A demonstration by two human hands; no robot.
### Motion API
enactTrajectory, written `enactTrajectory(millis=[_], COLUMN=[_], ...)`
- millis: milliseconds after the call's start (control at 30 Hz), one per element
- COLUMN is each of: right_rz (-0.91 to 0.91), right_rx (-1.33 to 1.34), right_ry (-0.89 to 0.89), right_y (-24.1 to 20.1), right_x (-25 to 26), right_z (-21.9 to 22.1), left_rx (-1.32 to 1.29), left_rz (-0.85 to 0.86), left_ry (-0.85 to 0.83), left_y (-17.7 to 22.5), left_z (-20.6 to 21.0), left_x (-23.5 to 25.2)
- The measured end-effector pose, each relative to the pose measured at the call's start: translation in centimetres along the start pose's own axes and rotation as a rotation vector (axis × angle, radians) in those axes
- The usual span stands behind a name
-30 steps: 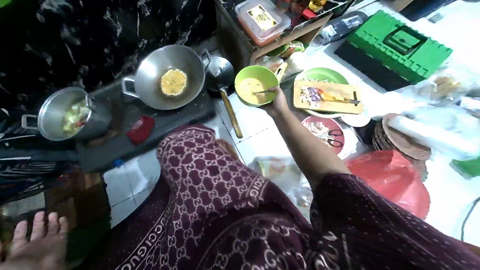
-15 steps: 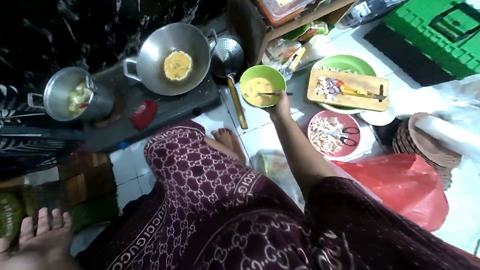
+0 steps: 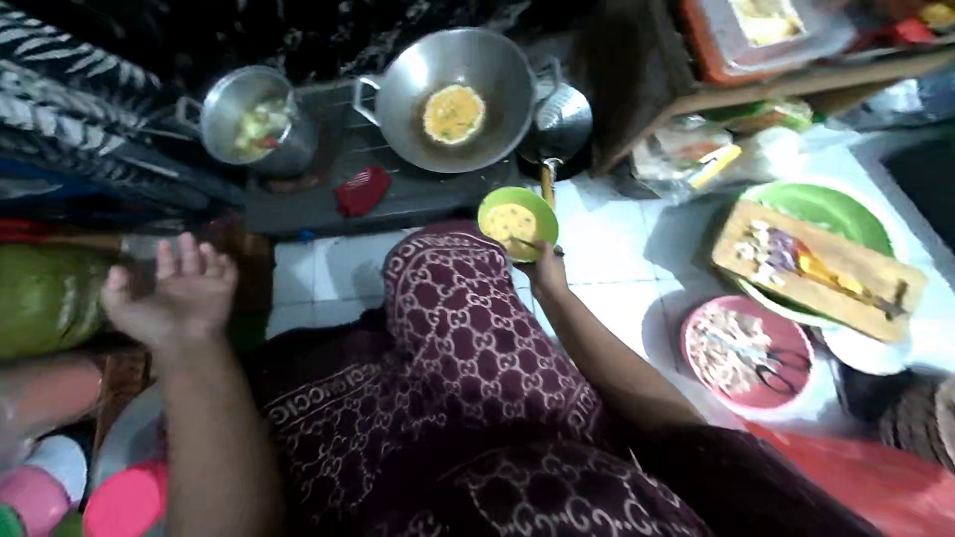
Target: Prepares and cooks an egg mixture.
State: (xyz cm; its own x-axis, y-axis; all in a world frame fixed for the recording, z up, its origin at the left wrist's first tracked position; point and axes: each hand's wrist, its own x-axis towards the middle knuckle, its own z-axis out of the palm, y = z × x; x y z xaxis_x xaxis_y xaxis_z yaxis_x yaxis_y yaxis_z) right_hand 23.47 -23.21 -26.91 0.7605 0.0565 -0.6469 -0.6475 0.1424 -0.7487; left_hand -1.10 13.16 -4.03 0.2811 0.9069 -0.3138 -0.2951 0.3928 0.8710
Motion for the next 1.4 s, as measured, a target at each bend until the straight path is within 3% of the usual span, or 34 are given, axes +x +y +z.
enactTrajectory(millis=[200,467,600,667,767,833,900,1000,1133,1200,1300,1400], right_rz=[0.13,0.103,0.146,0.262,0.392,0.293,0.045,-0.228,-0.271,-0.294,-0.347,-0.439], right_rx=[-0.247,-0.62,-0.378,-0.293,-0.456,-0.63,-0.728,-0.781,-1.098,-1.33,-1.64,-1.651], right_ry=[0.029,0.024,0.002,-0.059,-0.107,-0.187,-0.312,-0.672,-0.937,-0.894,-0.716,-0.588], right_y=[1.6,2.8,3.1,2.4,0.1,-1.3,-2.6,-4.6,-5.9,-4.2,-1.5,0.9], right_x=[-1.9,0.1,0.8,-0.8,-4.7,-6.4,-5.4,-1.4,-1.0,-0.7,-0.9,0.2], right_z=[1.1,-0.1,-0.4,-0.3,0.1,0.9,2.9,9.5,23.0,27.6,30.9,32.0], left_rx=[-0.137,-0.141,-0.126,-0.143,-0.165,-0.174,-0.172,-0.188,-0.239,-0.261,-0.267,-0.248], left_rz=[-0.062,-0.093,-0.102,-0.108,-0.112,-0.11,-0.104,-0.089,-0.072,-0.068,-0.075,-0.099], left_ry=[-0.024,0.032,0.027,0.03,0.035,0.024,0.024,0.03,0.03,0.025,-0.017,-0.063], left_y=[-0.3,-0.4,-0.7,-0.7,-0.5,-0.4,-0.2,0.1,0.4,0.5,0.9,0.9], left_z=[2.8,2.3,2.3,2.1,1.8,1.8,2.2,2.7,3.0,3.4,3.9,3.9], left_x=[1.1,2.0,2.3,2.3,2.3,2.2,1.9,1.6,1.5,1.4,0.9,0.5])
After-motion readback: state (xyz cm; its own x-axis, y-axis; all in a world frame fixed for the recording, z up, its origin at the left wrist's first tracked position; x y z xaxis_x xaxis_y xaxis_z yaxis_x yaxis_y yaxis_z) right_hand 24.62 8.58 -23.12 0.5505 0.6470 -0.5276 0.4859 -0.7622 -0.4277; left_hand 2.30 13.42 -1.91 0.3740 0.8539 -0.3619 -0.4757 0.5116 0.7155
